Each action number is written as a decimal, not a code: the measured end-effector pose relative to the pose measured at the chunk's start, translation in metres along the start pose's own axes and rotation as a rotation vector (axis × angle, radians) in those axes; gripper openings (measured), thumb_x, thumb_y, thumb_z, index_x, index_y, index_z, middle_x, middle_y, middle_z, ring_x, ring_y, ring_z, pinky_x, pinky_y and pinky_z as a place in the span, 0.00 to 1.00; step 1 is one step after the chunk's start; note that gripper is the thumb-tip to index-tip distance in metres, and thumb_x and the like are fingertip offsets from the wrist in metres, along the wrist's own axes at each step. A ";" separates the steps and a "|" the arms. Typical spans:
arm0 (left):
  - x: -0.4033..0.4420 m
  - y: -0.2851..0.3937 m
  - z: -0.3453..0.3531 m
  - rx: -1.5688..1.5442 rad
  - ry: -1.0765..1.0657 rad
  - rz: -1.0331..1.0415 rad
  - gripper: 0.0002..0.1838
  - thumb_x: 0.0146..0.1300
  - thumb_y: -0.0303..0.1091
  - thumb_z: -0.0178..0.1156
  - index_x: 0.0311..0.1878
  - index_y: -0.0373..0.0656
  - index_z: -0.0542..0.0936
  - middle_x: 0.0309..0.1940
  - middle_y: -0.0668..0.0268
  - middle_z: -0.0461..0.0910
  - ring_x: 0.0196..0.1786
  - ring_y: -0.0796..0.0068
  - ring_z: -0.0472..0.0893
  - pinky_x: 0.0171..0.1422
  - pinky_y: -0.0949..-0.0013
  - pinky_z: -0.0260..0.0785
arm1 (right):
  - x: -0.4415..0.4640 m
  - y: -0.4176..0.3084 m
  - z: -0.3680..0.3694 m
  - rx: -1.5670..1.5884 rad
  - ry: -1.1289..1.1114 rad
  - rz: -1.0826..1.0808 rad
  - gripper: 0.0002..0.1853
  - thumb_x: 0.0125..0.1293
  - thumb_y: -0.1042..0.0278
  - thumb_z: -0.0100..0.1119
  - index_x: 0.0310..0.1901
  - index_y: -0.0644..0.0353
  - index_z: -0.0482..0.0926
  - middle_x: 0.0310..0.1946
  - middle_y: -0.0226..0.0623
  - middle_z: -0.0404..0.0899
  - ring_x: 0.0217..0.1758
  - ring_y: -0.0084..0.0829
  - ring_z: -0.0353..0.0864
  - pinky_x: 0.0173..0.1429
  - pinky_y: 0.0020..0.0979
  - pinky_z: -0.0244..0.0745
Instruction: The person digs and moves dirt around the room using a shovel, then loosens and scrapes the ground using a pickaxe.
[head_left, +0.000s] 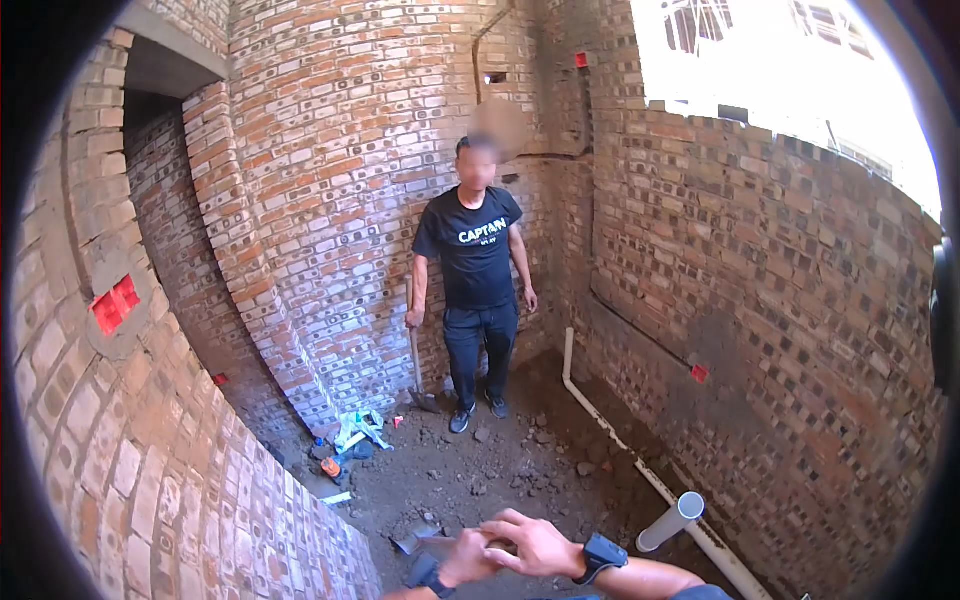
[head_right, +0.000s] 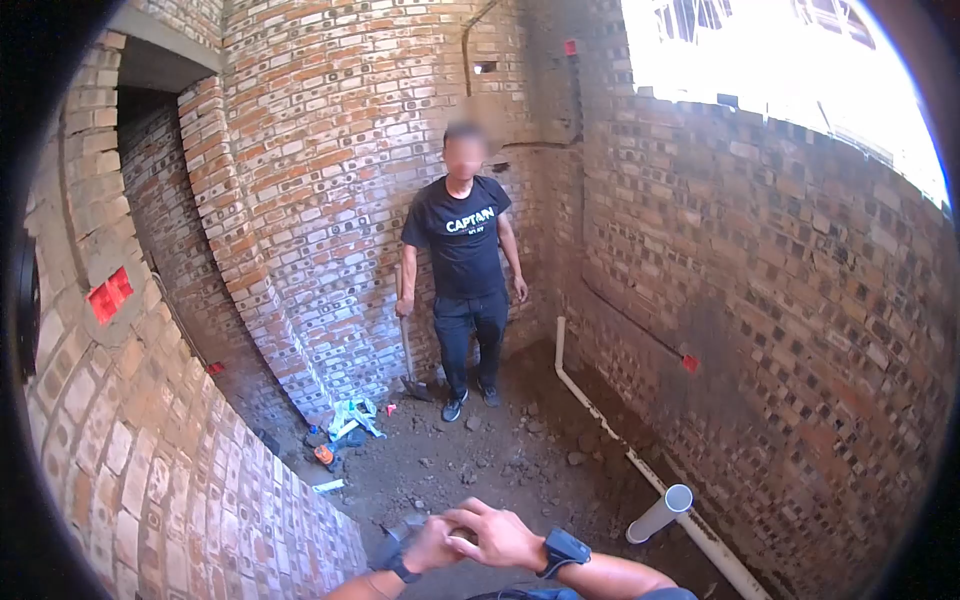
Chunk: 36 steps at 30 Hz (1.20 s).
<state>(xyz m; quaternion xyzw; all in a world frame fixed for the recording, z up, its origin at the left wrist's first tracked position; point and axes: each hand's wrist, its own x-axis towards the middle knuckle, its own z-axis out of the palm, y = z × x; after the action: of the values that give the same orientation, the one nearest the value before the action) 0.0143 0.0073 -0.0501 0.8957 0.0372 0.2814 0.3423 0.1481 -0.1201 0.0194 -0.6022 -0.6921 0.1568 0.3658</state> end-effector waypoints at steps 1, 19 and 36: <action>-0.006 -0.005 0.016 0.002 -0.060 0.079 0.14 0.52 0.38 0.71 0.37 0.41 0.81 0.29 0.57 0.82 0.36 0.54 0.84 0.40 0.59 0.76 | -0.011 0.006 0.005 -0.007 0.022 0.048 0.21 0.66 0.53 0.56 0.56 0.56 0.76 0.48 0.43 0.77 0.47 0.47 0.81 0.49 0.40 0.79; -0.370 -0.230 0.103 0.239 -0.859 -0.880 0.19 0.60 0.47 0.53 0.29 0.43 0.85 0.33 0.49 0.83 0.43 0.48 0.81 0.50 0.50 0.73 | -0.135 0.002 0.067 0.392 -0.056 0.918 0.22 0.68 0.61 0.53 0.58 0.67 0.75 0.50 0.44 0.80 0.56 0.34 0.78 0.63 0.36 0.70; -0.332 -0.145 0.116 -0.042 -0.260 -1.087 0.21 0.65 0.52 0.53 0.41 0.41 0.80 0.38 0.47 0.83 0.43 0.46 0.82 0.48 0.50 0.75 | -0.190 -0.090 0.200 0.413 -0.417 1.295 0.14 0.64 0.63 0.61 0.44 0.67 0.76 0.25 0.29 0.75 0.27 0.21 0.70 0.31 0.28 0.67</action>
<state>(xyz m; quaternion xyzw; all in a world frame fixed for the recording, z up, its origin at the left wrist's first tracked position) -0.1847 -0.0372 -0.3715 0.7680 0.4453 -0.0477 0.4579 -0.0542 -0.2761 -0.1184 -0.7684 -0.2070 0.5825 0.1657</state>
